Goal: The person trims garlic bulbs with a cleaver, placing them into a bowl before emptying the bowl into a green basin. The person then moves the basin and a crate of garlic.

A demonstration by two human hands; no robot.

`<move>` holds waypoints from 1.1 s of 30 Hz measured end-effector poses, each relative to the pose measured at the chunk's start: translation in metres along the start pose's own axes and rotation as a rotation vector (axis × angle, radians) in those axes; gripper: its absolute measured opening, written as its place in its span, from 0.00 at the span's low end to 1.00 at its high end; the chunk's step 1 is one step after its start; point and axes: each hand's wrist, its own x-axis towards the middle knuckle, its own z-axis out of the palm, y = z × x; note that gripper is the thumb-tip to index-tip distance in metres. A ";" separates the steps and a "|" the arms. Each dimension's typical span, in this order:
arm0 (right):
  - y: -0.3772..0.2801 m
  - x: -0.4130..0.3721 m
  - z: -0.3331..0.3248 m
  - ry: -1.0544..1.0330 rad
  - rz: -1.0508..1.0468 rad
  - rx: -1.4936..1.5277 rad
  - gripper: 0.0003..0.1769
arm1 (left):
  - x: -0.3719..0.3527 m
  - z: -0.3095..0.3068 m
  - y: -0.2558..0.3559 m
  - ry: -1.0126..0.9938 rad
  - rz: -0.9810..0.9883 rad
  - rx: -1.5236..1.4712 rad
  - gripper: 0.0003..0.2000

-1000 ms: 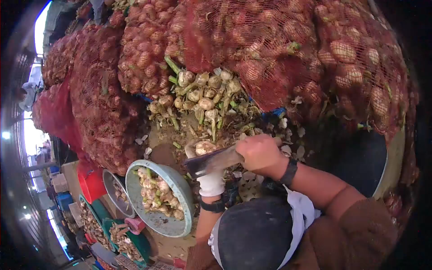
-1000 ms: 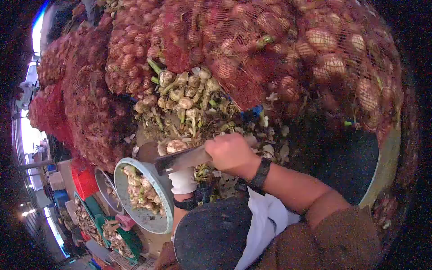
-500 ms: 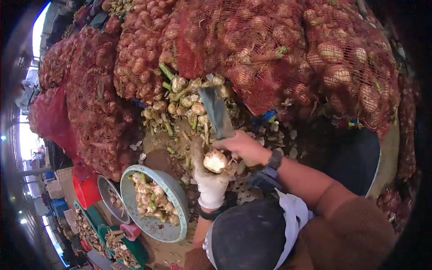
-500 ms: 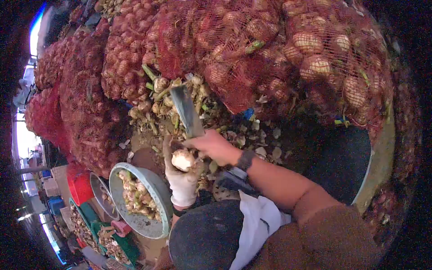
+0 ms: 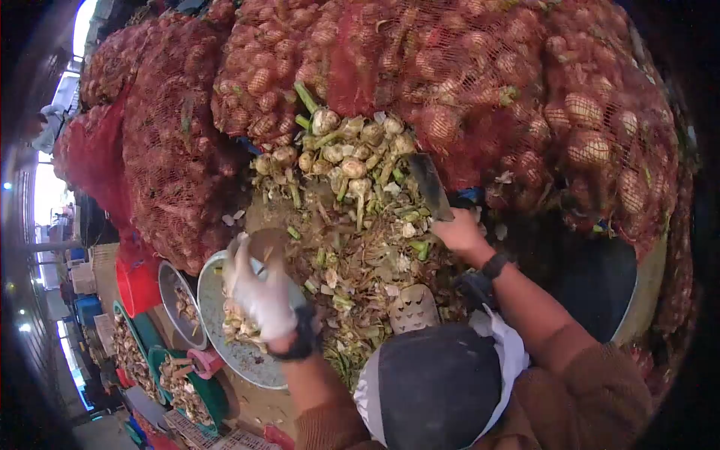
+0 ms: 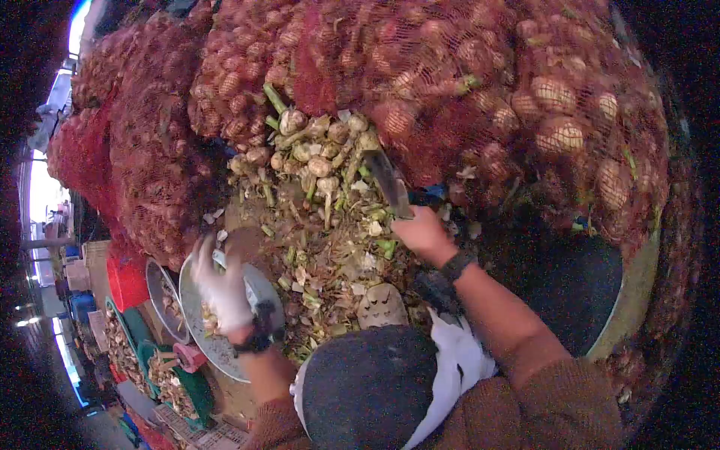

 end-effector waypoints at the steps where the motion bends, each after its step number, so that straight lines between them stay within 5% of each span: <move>1: -0.009 0.003 0.004 -0.003 -0.014 -0.008 0.15 | 0.010 0.037 0.009 -0.066 -0.148 -0.434 0.22; 5: -0.017 0.000 0.006 -0.058 -0.058 -0.119 0.15 | 0.034 0.229 0.021 -0.502 -0.176 -0.383 0.38; 7: -0.022 -0.012 -0.004 -0.036 -0.006 -0.103 0.16 | 0.030 0.238 0.043 -0.620 -0.178 -0.323 0.37; 12: -0.049 -0.019 -0.017 0.035 -0.128 -0.448 0.11 | -0.006 0.157 0.057 -0.463 -0.165 -0.939 0.34; 14: -0.066 -0.025 -0.004 0.066 -0.548 -0.665 0.08 | -0.041 0.135 0.047 -0.441 -0.253 -1.060 0.37; 18: -0.070 -0.033 0.020 0.080 -0.821 -0.737 0.06 | -0.065 0.080 0.058 -0.265 -0.267 -1.367 0.35; 19: -0.071 -0.038 0.023 0.081 -0.816 -0.726 0.06 | -0.066 0.076 0.056 -0.272 -0.265 -1.356 0.35; 21: -0.072 -0.043 0.025 0.038 -0.820 -0.710 0.05 | -0.067 0.069 0.057 -0.200 -0.188 -0.866 0.23; 22: -0.072 -0.045 0.025 0.046 -0.810 -0.714 0.05 | -0.073 0.060 0.061 -0.317 -0.361 -1.137 0.32; 23: -0.072 -0.045 0.025 0.062 -0.825 -0.673 0.05 | -0.072 0.058 0.065 -0.327 -0.357 -1.145 0.32; 24: -0.071 -0.044 0.023 0.077 -0.843 -0.633 0.05 | -0.070 0.058 0.068 -0.306 -0.572 -1.398 0.34; 25: -0.068 -0.040 0.020 0.082 -0.843 -0.640 0.05 | -0.069 0.057 0.072 -0.274 -0.797 -1.646 0.36; 26: -0.061 -0.035 0.016 0.042 -0.784 -0.661 0.05 | -0.070 0.052 0.075 -0.213 -0.151 -0.883 0.35; 28: -0.032 -0.028 0.009 0.006 -0.733 -0.678 0.06 | -0.070 0.052 0.085 -0.250 -0.319 -0.899 0.33; 29: -0.007 -0.020 0.003 0.008 -0.403 -0.688 0.08 | -0.067 0.053 0.088 -0.276 -0.488 -0.910 0.32; 30: -0.002 -0.016 0.001 0.012 -0.069 -0.682 0.09 | -0.065 0.052 0.084 -0.184 -0.373 -0.943 0.27; 33: -0.017 -0.017 0.005 -0.154 -0.084 -0.396 0.15 | -0.063 0.041 0.093 -0.204 -0.451 -1.027 0.29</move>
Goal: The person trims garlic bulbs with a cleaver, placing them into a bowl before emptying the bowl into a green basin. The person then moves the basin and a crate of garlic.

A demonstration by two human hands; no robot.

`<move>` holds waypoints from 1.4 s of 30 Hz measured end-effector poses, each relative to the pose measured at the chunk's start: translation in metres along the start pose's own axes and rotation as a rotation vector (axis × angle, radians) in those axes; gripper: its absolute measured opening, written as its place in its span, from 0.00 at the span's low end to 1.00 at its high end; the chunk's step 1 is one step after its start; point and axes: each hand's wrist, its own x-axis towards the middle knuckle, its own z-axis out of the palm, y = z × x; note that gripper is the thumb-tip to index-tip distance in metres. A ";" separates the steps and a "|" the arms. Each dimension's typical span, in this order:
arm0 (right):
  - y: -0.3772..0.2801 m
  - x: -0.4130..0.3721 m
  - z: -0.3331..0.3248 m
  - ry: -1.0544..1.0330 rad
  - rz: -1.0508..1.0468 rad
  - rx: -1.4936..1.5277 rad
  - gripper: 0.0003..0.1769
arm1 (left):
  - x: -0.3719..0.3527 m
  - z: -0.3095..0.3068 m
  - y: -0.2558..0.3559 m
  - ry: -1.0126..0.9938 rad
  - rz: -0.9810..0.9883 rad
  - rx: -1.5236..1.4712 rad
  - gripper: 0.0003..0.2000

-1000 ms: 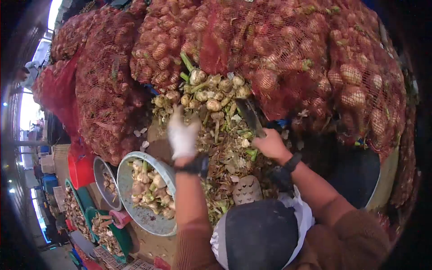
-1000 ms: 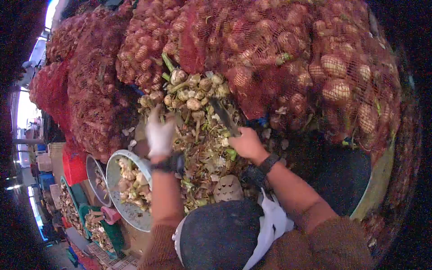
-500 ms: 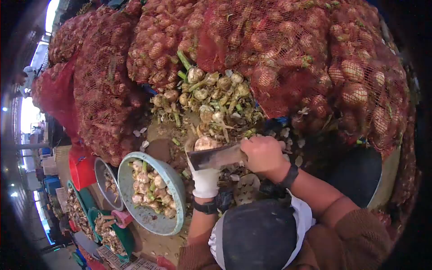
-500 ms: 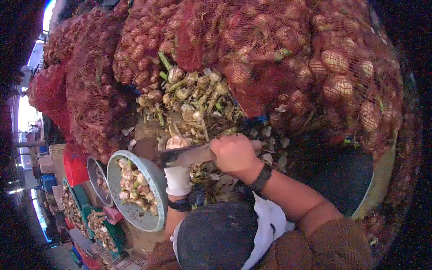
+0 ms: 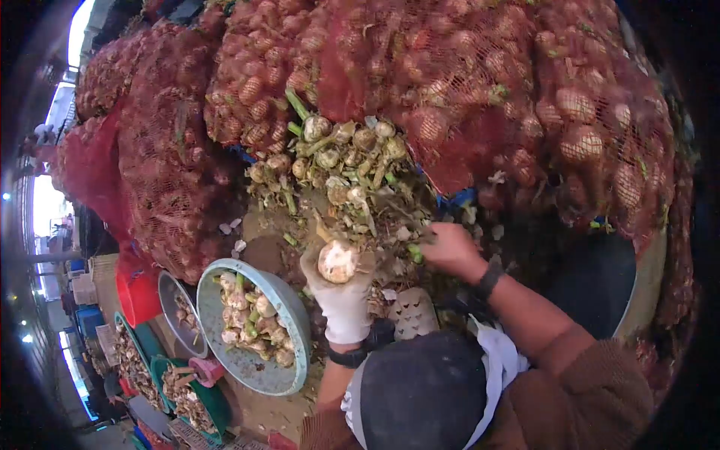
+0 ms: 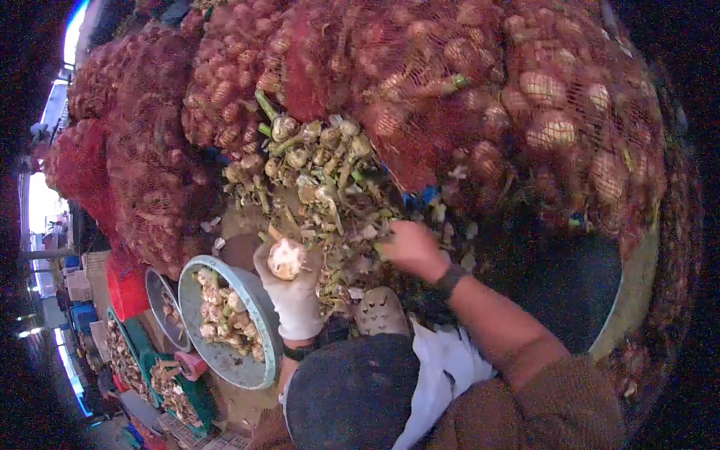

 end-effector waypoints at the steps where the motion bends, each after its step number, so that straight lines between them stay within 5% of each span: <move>1: -0.020 -0.001 0.002 -0.134 -0.031 0.193 0.16 | -0.005 0.009 0.001 -0.015 -0.025 -0.107 0.32; 2: -0.041 0.001 0.013 -0.111 -0.003 0.446 0.16 | -0.005 0.005 -0.007 -0.106 0.183 0.183 0.36; 3: -0.054 0.007 0.002 -0.293 -0.036 0.549 0.14 | -0.009 0.006 -0.007 -0.213 0.137 0.090 0.37; 4: -0.051 0.018 0.016 -0.076 -0.612 0.361 0.12 | -0.011 0.007 -0.007 -0.314 0.087 0.001 0.39; 5: -0.054 0.019 0.016 -0.167 -0.282 0.694 0.10 | -0.011 0.005 -0.005 -0.393 0.140 -0.029 0.39; 6: -0.070 0.016 0.006 -0.260 0.069 1.011 0.09 | -0.014 -0.001 -0.006 -0.403 -0.172 -0.250 0.36; 8: -0.080 0.005 0.001 -0.191 -0.038 0.927 0.09 | -0.008 -0.010 -0.010 -0.467 -0.507 -0.499 0.27; 9: -0.086 -0.007 -0.002 -0.050 -0.150 0.636 0.08 | -0.007 -0.011 -0.012 -0.450 -0.509 -0.498 0.27; 11: -0.084 -0.011 -0.009 0.075 -0.386 0.130 0.13 | -0.004 -0.008 -0.014 -0.316 -0.344 -0.109 0.17; 13: -0.043 0.006 -0.004 0.003 -0.287 -0.095 0.13 | -0.001 -0.019 0.015 -0.145 -0.254 0.140 0.09; 14: -0.019 0.014 -0.002 -0.058 -0.185 -0.319 0.14 | 0.007 -0.046 0.002 0.021 0.101 0.392 0.10; 15: 0.004 0.012 -0.006 -0.038 -0.052 -0.220 0.14 | 0.016 -0.060 0.017 0.185 0.250 0.512 0.12; 17: 0.024 0.015 -0.004 -0.032 0.084 -0.128 0.14 | 0.031 -0.095 0.035 0.683 0.486 1.276 0.14; 18: 0.028 0.015 0.001 0.021 0.100 0.090 0.14 | 0.039 -0.096 0.044 0.635 0.601 1.352 0.17; 20: 0.024 0.020 0.009 0.081 0.097 0.302 0.14 | 0.068 -0.066 0.021 0.269 0.425 0.824 0.19; 21: 0.016 0.026 0.013 0.053 0.069 0.287 0.15 | 0.082 -0.041 0.015 0.114 0.288 1.060 0.20; 24: -0.002 0.027 0.004 -0.011 0.056 0.228 0.16 | 0.123 0.034 -0.083 -0.381 -0.037 1.165 0.27; 26: -0.006 0.013 -0.006 0.053 0.075 0.205 0.16 | 0.128 0.061 -0.112 -0.366 -0.144 1.122 0.28; 30: -0.014 -0.003 -0.030 0.141 0.033 -0.072 0.13 | 0.095 0.037 -0.092 -0.541 0.141 0.230 0.26; 34: -0.043 -0.008 -0.016 0.231 -0.424 -0.292 0.08 | 0.037 0.013 -0.045 -0.330 0.096 -0.049 0.31; 35: -0.049 -0.008 -0.011 0.234 -0.551 -0.349 0.07 | 0.032 0.006 -0.056 -0.259 0.137 0.085 0.30; 36: -0.053 -0.010 -0.007 0.232 -0.559 -0.338 0.07 | 0.029 0.005 -0.064 -0.178 -0.085 -0.292 0.29; 39: -0.057 -0.017 0.001 0.262 -0.609 -0.381 0.06 | 0.021 -0.012 -0.065 -0.173 0.069 -0.014 0.27; 42: -0.056 -0.022 0.000 0.260 -0.627 -0.363 0.06 | 0.006 -0.013 -0.063 -0.230 -0.203 -0.441 0.25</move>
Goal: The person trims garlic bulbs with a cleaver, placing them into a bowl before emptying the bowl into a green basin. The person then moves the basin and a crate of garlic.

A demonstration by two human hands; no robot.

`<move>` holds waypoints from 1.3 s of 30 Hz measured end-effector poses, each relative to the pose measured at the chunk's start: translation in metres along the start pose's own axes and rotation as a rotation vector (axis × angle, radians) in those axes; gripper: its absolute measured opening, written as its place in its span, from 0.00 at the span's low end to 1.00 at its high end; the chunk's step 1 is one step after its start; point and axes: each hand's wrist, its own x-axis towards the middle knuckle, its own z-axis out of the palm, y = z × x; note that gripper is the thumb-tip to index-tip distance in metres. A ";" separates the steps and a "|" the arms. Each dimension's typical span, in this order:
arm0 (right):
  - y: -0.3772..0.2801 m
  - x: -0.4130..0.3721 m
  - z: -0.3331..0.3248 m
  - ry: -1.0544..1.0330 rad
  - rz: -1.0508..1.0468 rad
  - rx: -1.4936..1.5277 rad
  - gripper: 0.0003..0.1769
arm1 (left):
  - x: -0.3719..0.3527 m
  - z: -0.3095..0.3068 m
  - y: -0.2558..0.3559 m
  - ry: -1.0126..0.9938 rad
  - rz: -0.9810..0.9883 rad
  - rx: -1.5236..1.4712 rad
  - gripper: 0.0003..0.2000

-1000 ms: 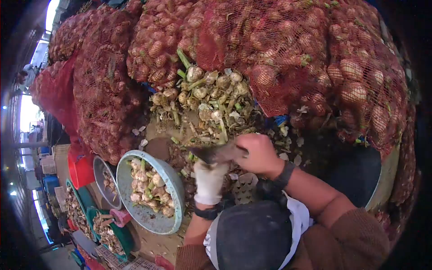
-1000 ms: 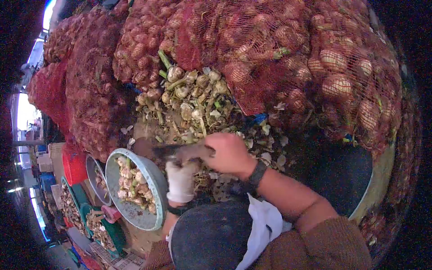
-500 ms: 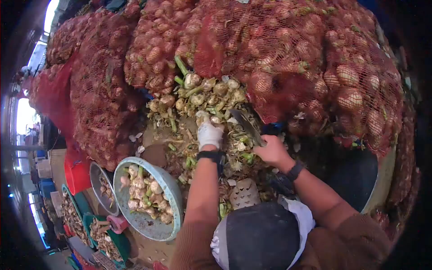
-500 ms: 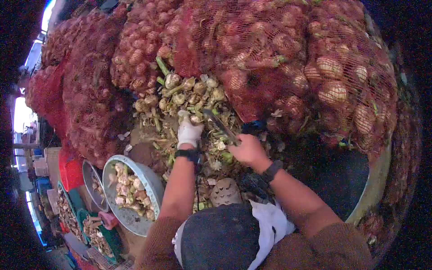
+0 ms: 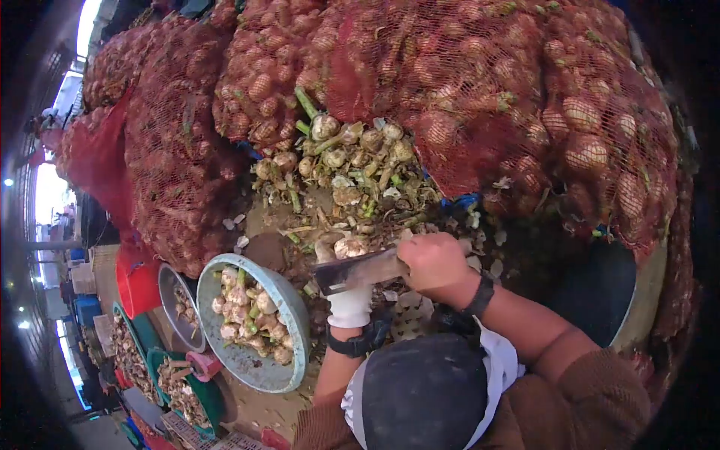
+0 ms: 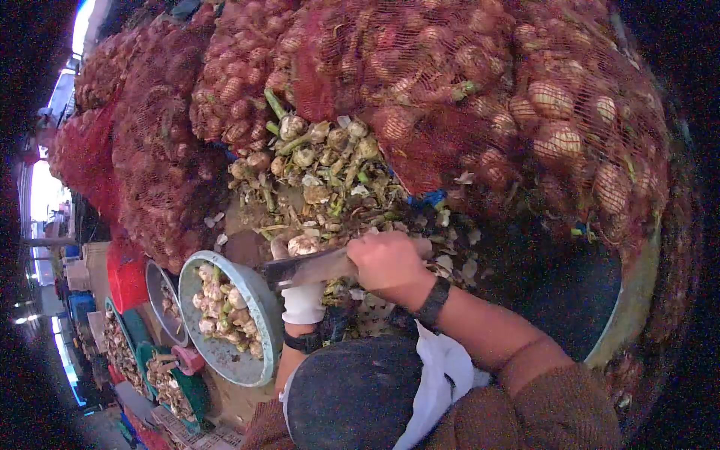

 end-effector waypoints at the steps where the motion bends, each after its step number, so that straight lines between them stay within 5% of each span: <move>1: 0.000 0.000 -0.001 0.007 0.002 -0.012 0.06 | -0.004 0.000 -0.006 0.022 0.021 0.028 0.25; 4: -0.002 0.001 -0.003 0.019 -0.006 0.003 0.06 | 0.004 -0.047 -0.044 0.041 -0.019 -0.164 0.29; 6: -0.004 0.000 -0.001 0.018 -0.012 0.036 0.06 | -0.009 -0.004 -0.013 0.140 0.328 0.795 0.23; 9: 0.003 -0.003 0.008 0.040 -0.012 0.056 0.06 | -0.012 0.026 0.022 0.192 0.249 0.716 0.24; 11: 0.025 -0.013 0.014 -0.102 0.230 0.028 0.06 | -0.013 0.038 0.040 0.239 0.176 0.636 0.24; 12: 0.046 -0.017 0.018 -0.401 0.477 -0.068 0.05 | -0.010 0.039 0.045 0.268 0.152 0.592 0.25; 15: 0.079 -0.042 0.040 -0.312 0.618 0.212 0.11 | -0.001 0.036 0.046 0.274 0.286 0.586 0.25; 17: 0.056 -0.020 0.050 -0.291 0.592 0.665 0.16 | -0.009 0.046 0.050 0.201 0.327 0.650 0.24; 21: -0.003 0.027 0.006 -0.215 0.708 0.913 0.15 | -0.007 0.044 0.041 0.139 0.322 0.477 0.24; 23: -0.008 0.018 -0.013 -0.094 0.240 0.173 0.11 | -0.004 0.026 0.038 0.102 0.299 0.505 0.23; 24: -0.010 0.013 -0.012 -0.099 0.236 0.178 0.11 | -0.003 0.015 0.028 0.054 0.270 0.521 0.22; 25: -0.012 0.005 -0.011 -0.073 0.138 0.113 0.09 | 0.000 -0.030 -0.031 0.201 0.124 0.007 0.16; 27: -0.010 -0.001 -0.006 -0.006 0.004 0.045 0.06 | -0.007 -0.005 -0.014 0.177 0.169 0.111 0.14; 30: 0.009 -0.005 0.006 -0.096 0.064 0.023 0.05 | -0.014 0.022 0.024 0.187 0.206 0.364 0.14; 32: 0.042 -0.015 0.016 -0.327 0.472 -0.076 0.07 | -0.010 0.027 0.044 0.247 0.188 0.666 0.20; 33: 0.076 -0.029 0.029 -0.547 0.605 -0.068 0.14 | -0.008 0.026 0.047 0.281 0.218 0.593 0.26; 34: 0.075 -0.023 0.029 -0.543 0.599 -0.073 0.14 | -0.005 0.031 0.050 0.285 0.225 0.587 0.26; 36: 0.054 -0.020 0.031 -0.408 0.704 0.599 0.21 | -0.011 0.042 0.054 0.140 0.203 0.448 0.27; 37: 0.041 -0.008 0.032 -0.406 0.763 0.812 0.25 | -0.011 0.032 0.040 0.063 0.286 0.628 0.31; 38: 0.033 0.005 0.032 -0.355 0.628 0.931 0.23 | -0.009 0.036 0.040 -0.062 0.595 0.865 0.38; 39: 0.034 0.012 0.033 -0.238 0.401 0.897 0.22 | -0.013 0.036 0.037 -0.116 0.414 0.734 0.38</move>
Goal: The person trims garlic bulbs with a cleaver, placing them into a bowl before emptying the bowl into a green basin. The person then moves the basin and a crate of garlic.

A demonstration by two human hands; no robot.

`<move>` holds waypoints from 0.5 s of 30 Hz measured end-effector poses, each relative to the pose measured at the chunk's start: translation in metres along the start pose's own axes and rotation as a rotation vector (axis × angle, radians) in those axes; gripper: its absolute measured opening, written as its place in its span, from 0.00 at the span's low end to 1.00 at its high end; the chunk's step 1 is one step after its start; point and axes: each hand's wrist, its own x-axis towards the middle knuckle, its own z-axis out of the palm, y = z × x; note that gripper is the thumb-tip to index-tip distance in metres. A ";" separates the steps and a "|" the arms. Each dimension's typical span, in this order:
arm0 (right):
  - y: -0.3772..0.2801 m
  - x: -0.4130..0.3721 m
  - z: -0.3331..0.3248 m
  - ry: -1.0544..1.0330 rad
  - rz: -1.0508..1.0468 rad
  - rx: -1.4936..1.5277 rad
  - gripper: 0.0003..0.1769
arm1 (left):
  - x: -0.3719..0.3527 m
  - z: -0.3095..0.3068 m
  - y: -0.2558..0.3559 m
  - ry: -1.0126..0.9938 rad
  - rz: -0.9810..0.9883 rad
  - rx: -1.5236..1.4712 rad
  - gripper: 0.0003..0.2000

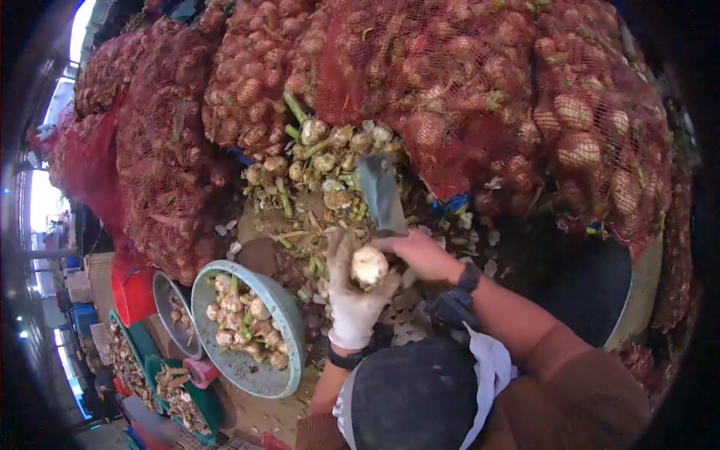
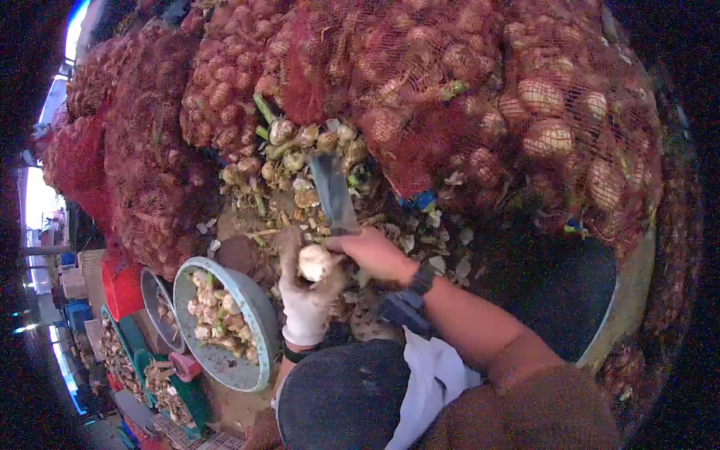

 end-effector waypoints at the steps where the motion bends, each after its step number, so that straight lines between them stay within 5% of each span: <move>1: -0.001 0.006 0.001 0.010 -0.242 -0.052 0.21 | -0.005 0.000 0.000 -0.079 -0.147 -0.151 0.37; 2: -0.014 0.008 0.004 0.001 -0.250 -0.052 0.21 | -0.003 -0.003 0.008 -0.105 -0.347 -0.495 0.34; 3: -0.035 0.005 0.007 0.088 -0.047 0.063 0.18 | 0.000 -0.008 0.017 -0.128 -0.548 -0.839 0.31; 5: -0.056 -0.003 0.012 0.156 0.164 0.179 0.15 | 0.008 -0.015 0.016 -0.193 -0.744 -0.689 0.22; 8: -0.052 -0.014 0.008 0.222 -0.371 -0.543 0.11 | 0.004 -0.020 0.003 -0.118 -0.463 -0.269 0.08; 9: -0.034 -0.012 0.002 0.137 -0.100 -0.715 0.13 | 0.006 -0.032 0.015 -0.009 -0.542 -0.130 0.09; 10: 0.001 -0.009 -0.013 0.083 0.074 -0.722 0.14 | 0.006 -0.058 0.016 0.043 -0.370 0.380 0.12; 11: 0.016 -0.016 -0.029 0.123 0.131 -0.675 0.15 | 0.002 -0.080 0.017 0.188 -0.531 0.660 0.13; 12: 0.026 -0.020 -0.037 0.209 0.247 -0.587 0.15 | -0.005 -0.119 -0.009 0.223 -0.241 0.878 0.16; 13: 0.032 -0.024 -0.041 0.284 0.369 -0.493 0.15 | 0.000 -0.126 0.004 0.409 -0.336 0.739 0.19; 14: 0.033 -0.023 -0.039 0.277 0.379 -0.502 0.15 | 0.010 -0.132 0.009 0.383 -0.053 1.351 0.20; 15: 0.030 -0.019 -0.034 0.333 0.343 -0.323 0.15 | 0.024 -0.122 0.012 0.368 -0.018 1.101 0.20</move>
